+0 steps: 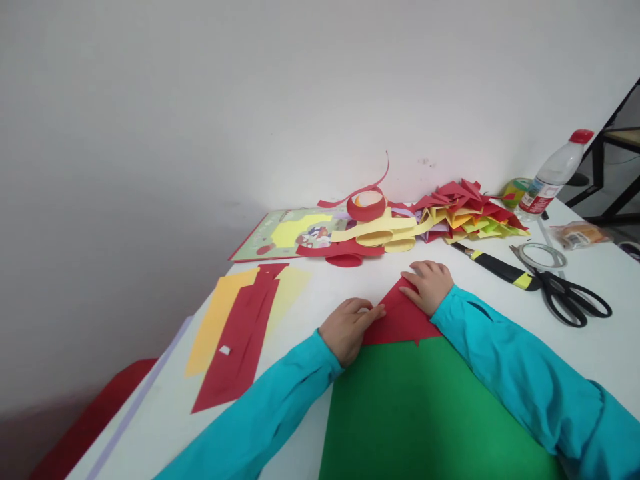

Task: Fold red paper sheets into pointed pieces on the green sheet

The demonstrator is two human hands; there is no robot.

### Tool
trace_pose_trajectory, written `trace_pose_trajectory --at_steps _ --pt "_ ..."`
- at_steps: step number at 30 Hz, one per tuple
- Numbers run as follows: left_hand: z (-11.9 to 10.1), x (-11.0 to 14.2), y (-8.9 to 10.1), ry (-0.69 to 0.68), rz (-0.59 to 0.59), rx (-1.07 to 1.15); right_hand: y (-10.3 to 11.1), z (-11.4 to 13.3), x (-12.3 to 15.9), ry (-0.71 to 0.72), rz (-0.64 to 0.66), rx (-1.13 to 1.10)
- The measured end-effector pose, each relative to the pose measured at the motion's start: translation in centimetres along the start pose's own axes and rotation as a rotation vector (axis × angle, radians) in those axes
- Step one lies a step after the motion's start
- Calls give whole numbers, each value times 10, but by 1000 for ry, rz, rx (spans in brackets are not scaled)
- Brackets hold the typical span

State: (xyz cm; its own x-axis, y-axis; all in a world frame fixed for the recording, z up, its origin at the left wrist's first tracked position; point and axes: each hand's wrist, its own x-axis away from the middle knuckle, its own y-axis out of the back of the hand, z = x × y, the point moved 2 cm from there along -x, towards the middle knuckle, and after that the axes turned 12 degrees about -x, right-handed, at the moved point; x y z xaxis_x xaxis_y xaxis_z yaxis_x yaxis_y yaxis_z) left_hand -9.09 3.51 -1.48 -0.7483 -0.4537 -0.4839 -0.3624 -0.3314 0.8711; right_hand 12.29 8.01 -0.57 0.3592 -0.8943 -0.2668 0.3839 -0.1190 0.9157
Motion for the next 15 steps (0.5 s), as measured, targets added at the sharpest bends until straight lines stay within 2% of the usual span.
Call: trace_pose_trajectory --at_steps 5,12,15 --pt "0 16 11 90 58 3 0 0 0 6 -2 -4" --pt "7 30 19 98 13 185 -1 0 1 8 -16 -6" --pt "11 27 19 127 23 172 0 0 0 2 -9 -10"
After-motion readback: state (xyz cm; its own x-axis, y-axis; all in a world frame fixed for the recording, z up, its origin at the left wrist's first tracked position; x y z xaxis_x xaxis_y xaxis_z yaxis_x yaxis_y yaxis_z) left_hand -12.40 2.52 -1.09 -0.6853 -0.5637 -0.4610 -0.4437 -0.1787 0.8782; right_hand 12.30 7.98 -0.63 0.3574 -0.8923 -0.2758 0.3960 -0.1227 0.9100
